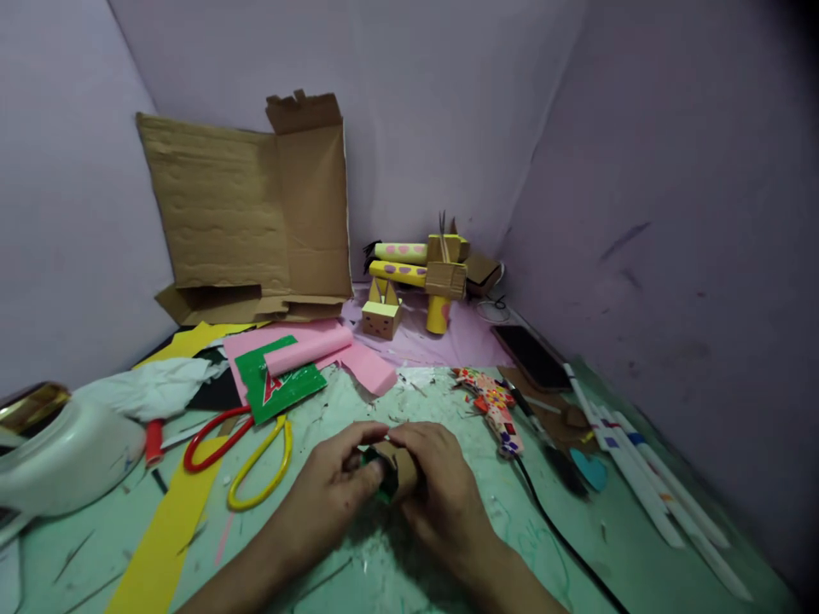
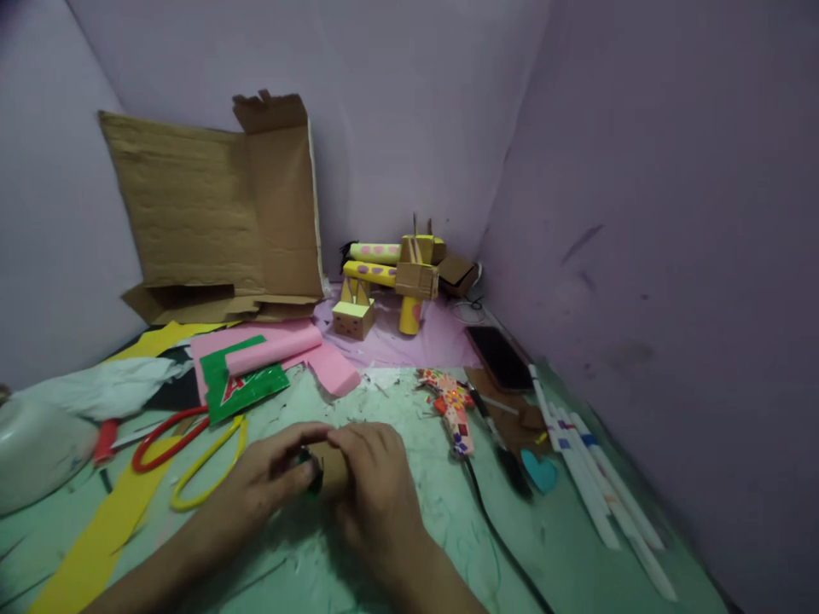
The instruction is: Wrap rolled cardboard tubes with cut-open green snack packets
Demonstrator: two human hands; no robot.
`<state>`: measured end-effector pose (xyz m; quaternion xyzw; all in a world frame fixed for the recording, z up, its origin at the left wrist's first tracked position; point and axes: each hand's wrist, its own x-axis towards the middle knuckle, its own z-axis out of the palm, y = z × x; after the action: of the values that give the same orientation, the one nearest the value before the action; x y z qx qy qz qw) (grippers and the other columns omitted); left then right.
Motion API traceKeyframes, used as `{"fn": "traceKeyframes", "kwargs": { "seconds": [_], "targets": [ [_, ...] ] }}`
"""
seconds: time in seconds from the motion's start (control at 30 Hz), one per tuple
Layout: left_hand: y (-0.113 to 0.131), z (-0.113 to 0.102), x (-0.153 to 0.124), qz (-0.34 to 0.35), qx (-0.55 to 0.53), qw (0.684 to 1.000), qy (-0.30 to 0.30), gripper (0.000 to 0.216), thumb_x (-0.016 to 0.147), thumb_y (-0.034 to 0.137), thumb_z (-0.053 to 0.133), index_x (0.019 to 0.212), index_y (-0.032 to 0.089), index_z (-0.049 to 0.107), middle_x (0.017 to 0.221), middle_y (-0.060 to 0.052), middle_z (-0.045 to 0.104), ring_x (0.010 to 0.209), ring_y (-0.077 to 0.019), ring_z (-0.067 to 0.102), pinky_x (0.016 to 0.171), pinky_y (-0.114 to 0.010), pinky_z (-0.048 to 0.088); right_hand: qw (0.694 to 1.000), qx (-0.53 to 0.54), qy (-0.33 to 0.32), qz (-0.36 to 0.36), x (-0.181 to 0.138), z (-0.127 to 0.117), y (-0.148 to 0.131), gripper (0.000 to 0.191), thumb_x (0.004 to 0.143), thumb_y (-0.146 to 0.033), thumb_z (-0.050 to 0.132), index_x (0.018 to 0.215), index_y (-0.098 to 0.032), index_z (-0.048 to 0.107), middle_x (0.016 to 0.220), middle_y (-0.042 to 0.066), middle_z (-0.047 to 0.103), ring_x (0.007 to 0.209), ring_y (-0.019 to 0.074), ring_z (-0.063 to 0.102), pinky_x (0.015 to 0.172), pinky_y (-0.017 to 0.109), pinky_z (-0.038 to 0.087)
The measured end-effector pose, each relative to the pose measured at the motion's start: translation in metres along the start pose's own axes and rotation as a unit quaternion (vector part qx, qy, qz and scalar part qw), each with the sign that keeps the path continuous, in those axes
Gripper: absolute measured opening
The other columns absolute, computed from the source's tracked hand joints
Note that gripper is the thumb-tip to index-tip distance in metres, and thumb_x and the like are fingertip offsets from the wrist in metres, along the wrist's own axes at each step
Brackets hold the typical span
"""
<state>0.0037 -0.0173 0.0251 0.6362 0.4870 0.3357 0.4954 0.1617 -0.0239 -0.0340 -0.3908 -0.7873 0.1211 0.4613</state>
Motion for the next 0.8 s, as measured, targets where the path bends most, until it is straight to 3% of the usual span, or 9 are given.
{"fn": "traceKeyframes", "kwargs": {
  "seconds": [0.1, 0.17, 0.27, 0.37, 0.47, 0.53, 0.63, 0.8],
  "targets": [
    [-0.015, 0.005, 0.003, -0.028, -0.071, 0.995, 0.061, 0.03, 0.059, 0.02, 0.052, 0.083, 0.014, 0.068, 0.086, -0.007, 0.071, 0.084, -0.0239, 0.063, 0.076, -0.032, 0.049, 0.999, -0.041, -0.029, 0.001, -0.006, -0.004, -0.005, 0.056, 0.073, -0.016, 0.058, 0.124, -0.021, 0.038, 0.116, 0.01, 0.054, 0.109, 0.029, 0.049, 0.1, 0.056, 0.025],
    [-0.022, 0.006, 0.005, -0.041, -0.09, 0.989, 0.114, 0.029, 0.056, 0.018, 0.052, 0.078, 0.015, 0.07, 0.081, -0.006, 0.072, 0.079, -0.0239, 0.064, 0.073, -0.032, 0.05, 0.998, -0.053, -0.007, 0.026, -0.011, -0.011, -0.006, 0.069, 0.072, -0.029, 0.068, 0.131, -0.022, 0.032, 0.127, 0.013, 0.046, 0.12, 0.0333, 0.039, 0.104, 0.06, 0.017],
    [-0.025, 0.008, 0.004, -0.029, -0.103, 0.981, 0.161, 0.03, 0.056, 0.02, 0.055, 0.079, 0.018, 0.074, 0.087, -0.005, 0.073, 0.085, -0.0236, 0.064, 0.079, -0.032, 0.049, 0.989, 0.02, 0.068, 0.127, -0.023, -0.022, -0.002, 0.081, 0.069, -0.045, 0.07, 0.135, -0.026, 0.027, 0.138, 0.013, 0.034, 0.127, 0.0339, 0.031, 0.104, 0.055, 0.024],
    [-0.022, 0.012, 0.001, -0.01, -0.114, 0.978, 0.176, 0.027, 0.056, 0.02, 0.058, 0.076, 0.022, 0.076, 0.088, -0.002, 0.073, 0.088, -0.0218, 0.064, 0.082, -0.029, 0.049, 0.944, 0.19, 0.107, 0.249, -0.032, -0.028, 0.004, 0.061, 0.075, -0.052, 0.06, 0.127, -0.03, 0.037, 0.129, 0.009, 0.045, 0.114, 0.0276, 0.047, 0.091, 0.043, 0.042],
    [-0.021, 0.015, 0.0, -0.01, -0.129, 0.976, 0.177, 0.024, 0.057, 0.019, 0.06, 0.074, 0.025, 0.076, 0.084, 0.0, 0.074, 0.085, -0.0208, 0.066, 0.079, -0.028, 0.051, 0.902, 0.299, 0.095, 0.296, -0.032, -0.031, 0.006, 0.034, 0.078, -0.048, 0.059, 0.106, -0.029, 0.053, 0.096, 0.003, 0.06, 0.08, 0.018, 0.059, 0.066, 0.029, 0.048],
    [-0.022, 0.014, 0.001, -0.026, -0.145, 0.975, 0.169, 0.025, 0.057, 0.018, 0.062, 0.076, 0.024, 0.076, 0.086, -0.001, 0.074, 0.086, -0.0212, 0.066, 0.079, -0.028, 0.051, 0.917, 0.279, 0.081, 0.272, -0.028, -0.033, 0.004, 0.024, 0.073, -0.041, 0.067, 0.09, -0.026, 0.06, 0.088, 0.001, 0.06, 0.077, 0.0174, 0.058, 0.066, 0.028, 0.047],
    [-0.029, 0.013, 0.003, -0.05, -0.171, 0.974, 0.141, 0.029, 0.058, 0.016, 0.063, 0.083, 0.022, 0.075, 0.088, -0.003, 0.074, 0.084, -0.0216, 0.066, 0.073, -0.027, 0.053, 0.963, 0.178, 0.063, 0.193, -0.022, -0.036, 0.0, 0.009, 0.07, -0.024, 0.07, 0.074, -0.024, 0.063, 0.089, 0.003, 0.062, 0.091, 0.0212, 0.057, 0.08, 0.034, 0.044],
    [-0.039, 0.007, 0.005, -0.034, -0.177, 0.977, 0.11, 0.036, 0.058, 0.013, 0.059, 0.089, 0.023, 0.074, 0.083, 0.0, 0.073, 0.076, -0.0167, 0.065, 0.063, -0.02, 0.049, 0.992, 0.115, 0.043, 0.006, -0.024, -0.038, 0.002, 0.024, 0.068, -0.004, 0.057, 0.078, -0.026, 0.062, 0.081, -0.002, 0.067, 0.076, 0.0163, 0.062, 0.095, 0.044, 0.033]
  ]
}}
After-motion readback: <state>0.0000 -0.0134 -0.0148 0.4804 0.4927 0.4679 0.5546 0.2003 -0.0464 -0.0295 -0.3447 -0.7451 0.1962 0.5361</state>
